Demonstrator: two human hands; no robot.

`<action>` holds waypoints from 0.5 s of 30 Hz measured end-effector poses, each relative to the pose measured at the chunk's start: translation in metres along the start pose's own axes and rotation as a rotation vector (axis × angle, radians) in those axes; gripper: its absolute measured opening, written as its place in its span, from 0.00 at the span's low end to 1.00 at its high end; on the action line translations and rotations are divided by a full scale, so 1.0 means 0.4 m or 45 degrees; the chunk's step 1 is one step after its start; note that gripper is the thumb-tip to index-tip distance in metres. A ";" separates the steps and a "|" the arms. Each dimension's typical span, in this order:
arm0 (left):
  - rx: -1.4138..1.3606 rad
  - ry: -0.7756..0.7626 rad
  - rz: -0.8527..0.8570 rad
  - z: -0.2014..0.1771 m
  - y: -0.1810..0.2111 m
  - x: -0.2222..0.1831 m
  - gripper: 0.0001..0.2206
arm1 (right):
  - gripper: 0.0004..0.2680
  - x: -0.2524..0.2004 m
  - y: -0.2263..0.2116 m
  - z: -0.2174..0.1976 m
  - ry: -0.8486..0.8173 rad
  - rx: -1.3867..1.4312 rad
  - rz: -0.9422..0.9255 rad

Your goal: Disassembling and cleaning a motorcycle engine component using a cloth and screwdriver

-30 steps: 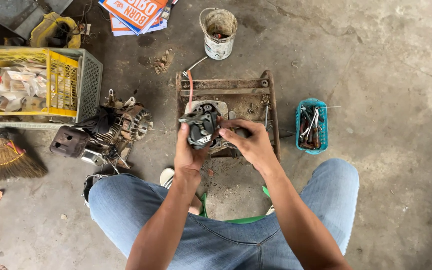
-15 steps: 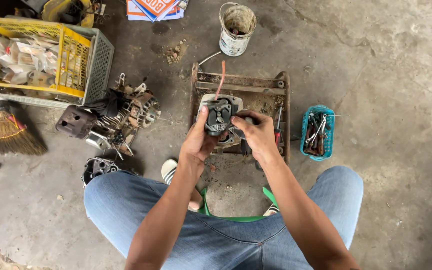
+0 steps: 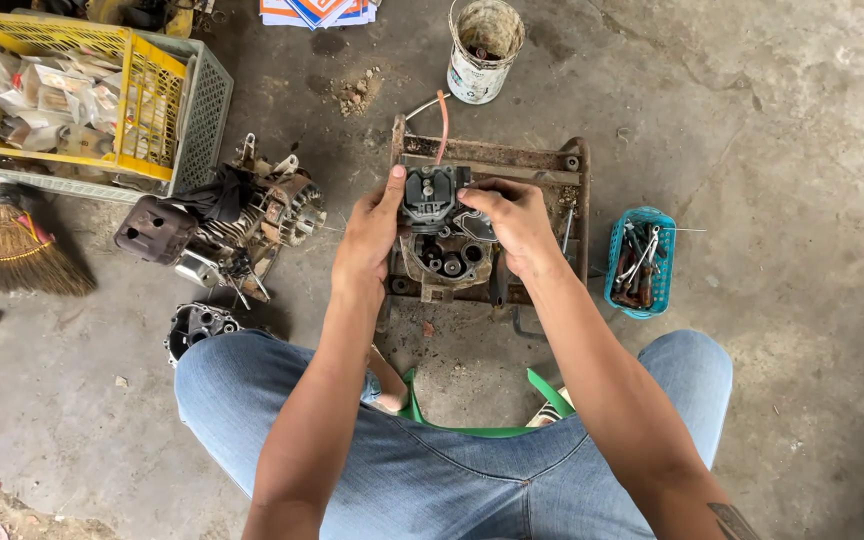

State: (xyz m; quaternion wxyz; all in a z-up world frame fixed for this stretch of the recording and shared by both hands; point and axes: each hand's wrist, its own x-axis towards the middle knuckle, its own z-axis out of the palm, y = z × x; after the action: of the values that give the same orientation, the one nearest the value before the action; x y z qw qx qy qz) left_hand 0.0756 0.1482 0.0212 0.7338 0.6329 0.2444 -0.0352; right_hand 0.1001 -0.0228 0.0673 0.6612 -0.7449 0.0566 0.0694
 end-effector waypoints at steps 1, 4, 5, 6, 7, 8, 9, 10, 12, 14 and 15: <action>0.001 -0.002 0.000 0.001 -0.018 0.013 0.35 | 0.05 0.003 0.013 0.001 0.002 0.000 0.000; -0.096 0.044 0.061 -0.001 -0.062 0.041 0.30 | 0.05 0.014 0.064 -0.003 0.034 -0.048 -0.016; -0.070 0.034 0.065 -0.004 -0.071 0.042 0.28 | 0.06 0.019 0.090 -0.009 0.023 -0.106 0.039; -0.043 0.023 0.064 -0.006 -0.083 0.042 0.25 | 0.06 0.022 0.119 -0.016 0.012 -0.165 0.097; -0.042 0.021 0.065 -0.007 -0.084 0.042 0.25 | 0.06 0.025 0.140 -0.014 0.014 -0.164 0.097; 0.011 0.033 0.060 -0.009 -0.087 0.041 0.23 | 0.07 0.025 0.162 -0.012 0.048 -0.150 0.097; 0.065 0.046 0.054 -0.010 -0.089 0.039 0.20 | 0.07 0.025 0.185 -0.010 0.082 -0.136 0.096; 0.068 0.047 0.053 -0.009 -0.091 0.040 0.20 | 0.07 0.027 0.185 -0.014 0.081 -0.134 0.098; 0.119 0.042 0.046 -0.006 -0.094 0.040 0.18 | 0.07 0.030 0.184 -0.023 0.093 -0.146 0.074; 0.118 0.028 0.041 -0.006 -0.099 0.040 0.19 | 0.07 0.020 0.185 -0.024 0.098 -0.137 0.078; 0.114 0.015 0.040 -0.004 -0.100 0.042 0.19 | 0.07 0.018 0.184 -0.026 0.101 -0.131 0.079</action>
State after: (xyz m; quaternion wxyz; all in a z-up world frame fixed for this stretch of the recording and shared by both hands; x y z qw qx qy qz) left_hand 0.0756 0.1462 -0.0222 0.7037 0.6691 0.2371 -0.0309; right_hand 0.0944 -0.0417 -0.0046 0.6167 -0.7780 0.1022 0.0630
